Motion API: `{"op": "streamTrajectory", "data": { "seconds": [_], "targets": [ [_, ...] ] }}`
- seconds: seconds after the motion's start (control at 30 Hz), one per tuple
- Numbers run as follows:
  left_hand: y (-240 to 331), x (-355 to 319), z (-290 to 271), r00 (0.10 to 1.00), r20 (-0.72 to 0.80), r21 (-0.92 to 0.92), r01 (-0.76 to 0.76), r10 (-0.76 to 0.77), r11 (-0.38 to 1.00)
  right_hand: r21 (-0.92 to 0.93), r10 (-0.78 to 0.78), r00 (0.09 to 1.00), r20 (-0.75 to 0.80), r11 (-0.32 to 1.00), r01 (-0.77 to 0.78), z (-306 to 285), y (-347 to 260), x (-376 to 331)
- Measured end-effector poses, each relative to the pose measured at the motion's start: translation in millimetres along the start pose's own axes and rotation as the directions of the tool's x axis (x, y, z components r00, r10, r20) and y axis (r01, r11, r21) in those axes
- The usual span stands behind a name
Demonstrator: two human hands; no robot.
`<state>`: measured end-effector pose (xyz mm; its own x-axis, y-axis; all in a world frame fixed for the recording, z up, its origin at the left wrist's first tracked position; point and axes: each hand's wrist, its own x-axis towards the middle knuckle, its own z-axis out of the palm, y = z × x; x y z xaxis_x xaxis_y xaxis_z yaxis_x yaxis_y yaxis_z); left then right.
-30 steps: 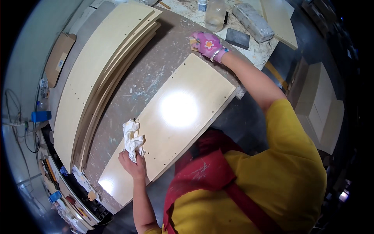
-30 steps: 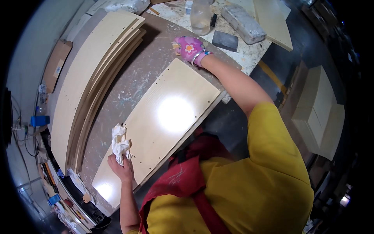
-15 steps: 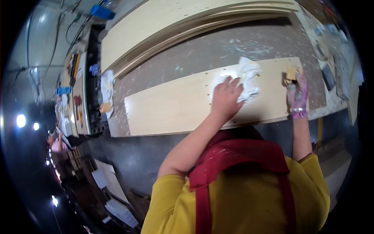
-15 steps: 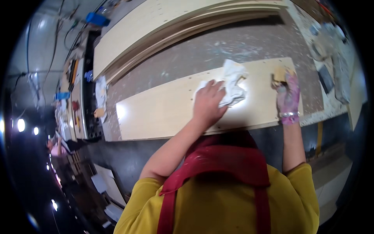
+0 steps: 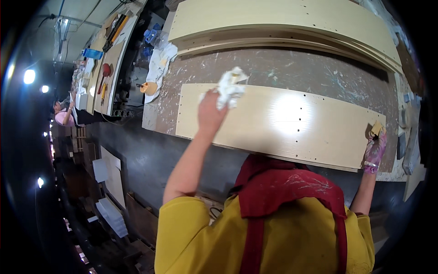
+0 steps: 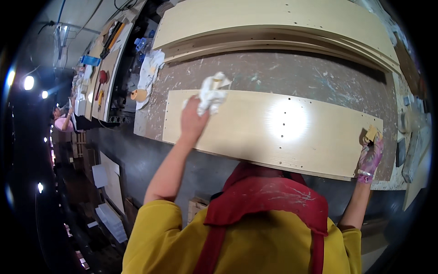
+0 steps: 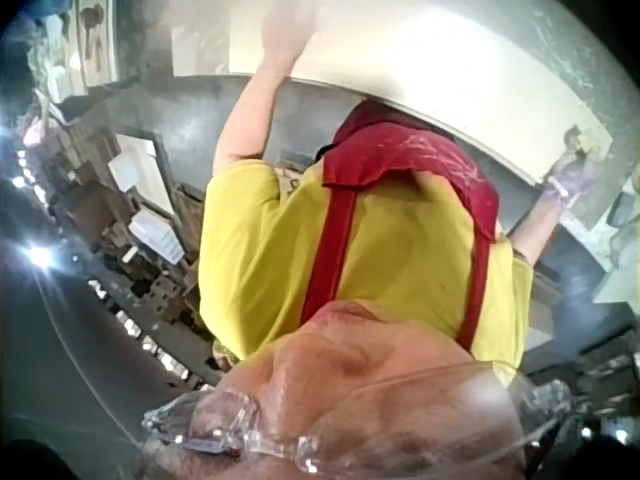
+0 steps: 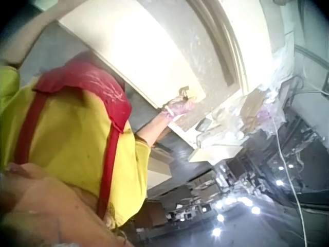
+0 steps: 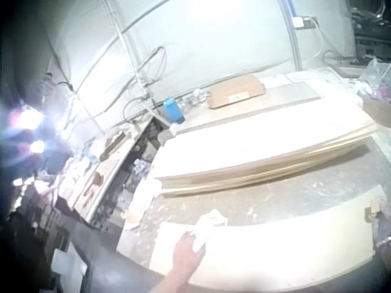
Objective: The person applies a liquid finish to a rectangular wooden board using a sponge and wipes the surface with a white cloth. They repeatedly dip the sponge into a container and spread the finish across the board, then wipe it down, flipping the board over to treat the other side.
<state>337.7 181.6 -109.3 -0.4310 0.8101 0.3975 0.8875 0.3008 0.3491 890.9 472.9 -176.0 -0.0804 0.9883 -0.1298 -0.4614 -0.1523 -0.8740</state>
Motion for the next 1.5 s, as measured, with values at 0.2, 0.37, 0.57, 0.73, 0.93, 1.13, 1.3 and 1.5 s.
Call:
{"op": "streamTrajectory", "data": {
  "seconds": [0.2, 0.37, 0.57, 0.73, 0.93, 1.13, 1.3, 1.5],
  "targets": [
    [-108.0, -12.0, -76.2, 0.899, -0.002, 0.158, 0.432, -0.438, 0.888, -0.134, -0.016, 1.0, 0.003, 0.991, 0.016, 35.5, -1.5, -0.5],
    [-49.0, -24.1, -61.5, 0.977, 0.208, -0.14, -0.021, 0.051, 0.99, -0.283, 0.2, 0.956, 0.214, 0.949, -0.135, 210.1, 42.0, -50.6],
    [-19.4, -41.7, -40.2, 0.986, 0.162, -0.153, -0.015, 0.04, 0.988, -0.547, 0.532, 0.46, 0.711, 0.83, -0.114, 525.7, 136.1, -112.7],
    [-25.8, -41.9, -43.4, 0.982, 0.175, -0.192, -0.03, 0.064, 0.981, -0.588, 0.546, 0.457, 0.702, 0.807, -0.06, 693.5, 267.8, -144.4],
    [-27.8, -40.7, -39.7, 0.979, 0.16, -0.248, -0.088, 0.13, 0.965, -0.724, 0.483, 0.613, 0.625, 0.653, 0.224, 757.2, 355.8, -120.1],
    [-35.6, -40.1, -46.4, 0.988, 0.143, -0.292, -0.017, 0.061, 0.956, -0.377, 0.262, 0.283, 0.922, 0.455, 0.807, 679.1, 213.4, -142.5],
    [-32.6, -27.5, -48.3, 0.98, 0.194, -0.521, 0.143, -0.047, 0.841, -0.56, 0.264, 0.568, 0.78, 0.7, 0.444, 504.5, 121.4, -123.8],
    [22.1, -5.5, -69.9, 0.917, 0.363, -0.556, 0.071, 0.165, 0.828, -0.385, 0.309, 0.839, 0.448, 0.913, -0.13, 432.2, 126.8, -213.7]
  ]
}}
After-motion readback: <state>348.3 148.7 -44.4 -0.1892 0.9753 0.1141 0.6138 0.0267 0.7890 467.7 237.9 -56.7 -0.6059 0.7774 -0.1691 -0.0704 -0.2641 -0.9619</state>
